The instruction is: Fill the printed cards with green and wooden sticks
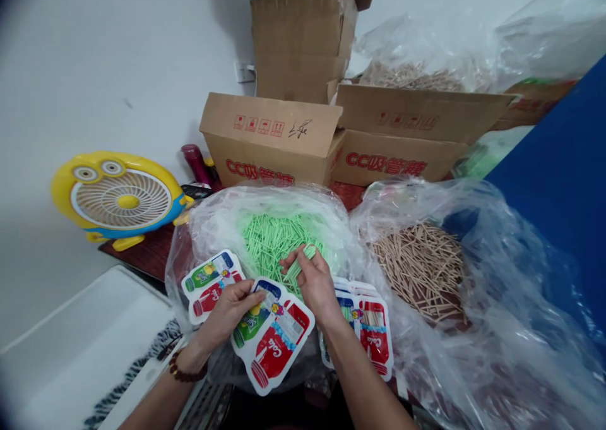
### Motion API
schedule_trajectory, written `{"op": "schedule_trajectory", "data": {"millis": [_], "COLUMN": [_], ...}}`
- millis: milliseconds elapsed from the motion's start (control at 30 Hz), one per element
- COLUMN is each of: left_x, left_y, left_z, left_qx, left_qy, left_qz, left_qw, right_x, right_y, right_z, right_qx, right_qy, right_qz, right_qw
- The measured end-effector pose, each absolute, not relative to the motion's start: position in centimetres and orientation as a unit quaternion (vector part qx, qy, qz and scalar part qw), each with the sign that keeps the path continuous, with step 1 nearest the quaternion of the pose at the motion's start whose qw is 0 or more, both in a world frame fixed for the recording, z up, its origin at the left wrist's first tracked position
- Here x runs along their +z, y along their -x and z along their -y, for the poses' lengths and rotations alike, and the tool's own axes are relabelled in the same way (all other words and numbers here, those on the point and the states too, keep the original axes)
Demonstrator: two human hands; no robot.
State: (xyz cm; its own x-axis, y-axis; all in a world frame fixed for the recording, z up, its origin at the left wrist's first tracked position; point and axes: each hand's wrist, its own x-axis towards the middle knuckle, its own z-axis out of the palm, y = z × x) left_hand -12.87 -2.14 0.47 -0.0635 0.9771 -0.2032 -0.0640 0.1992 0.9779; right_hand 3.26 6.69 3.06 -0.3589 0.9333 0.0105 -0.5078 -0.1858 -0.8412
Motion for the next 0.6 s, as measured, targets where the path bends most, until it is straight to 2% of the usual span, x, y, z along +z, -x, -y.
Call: {"op": "schedule_trajectory", "data": {"millis": [200,300,367,500,600], "left_x": [0.1,0.1,0.5,1.4,1.8], "left_y": [13.0,13.0,12.9,12.6,12.4], "left_z": [1.6,1.5,1.5,1.7,2.0], "left_qx": [0.457,0.417,0.398,0.389,0.394], "left_qy": [-0.437,-0.478,-0.508,-0.541,-0.557], "left_qz": [-0.575,-0.582,-0.575,-0.568,-0.568], "left_qw": [0.518,0.509,0.503,0.483,0.461], "right_x": [4.0,3.7,3.6,4.8,6.0], "right_y": [-4.8,-5.0,-5.1,-5.8,-6.1], "right_z": [-5.6,-5.6,-5.7,-6.1,-6.0], "right_qx": [0.503,0.407,0.392,0.484,0.591], "right_qy": [0.326,0.313,0.308,0.315,0.332], "right_qz": [0.75,0.829,0.843,0.781,0.631], "right_qw": [0.28,0.222,0.202,0.237,0.378]}}
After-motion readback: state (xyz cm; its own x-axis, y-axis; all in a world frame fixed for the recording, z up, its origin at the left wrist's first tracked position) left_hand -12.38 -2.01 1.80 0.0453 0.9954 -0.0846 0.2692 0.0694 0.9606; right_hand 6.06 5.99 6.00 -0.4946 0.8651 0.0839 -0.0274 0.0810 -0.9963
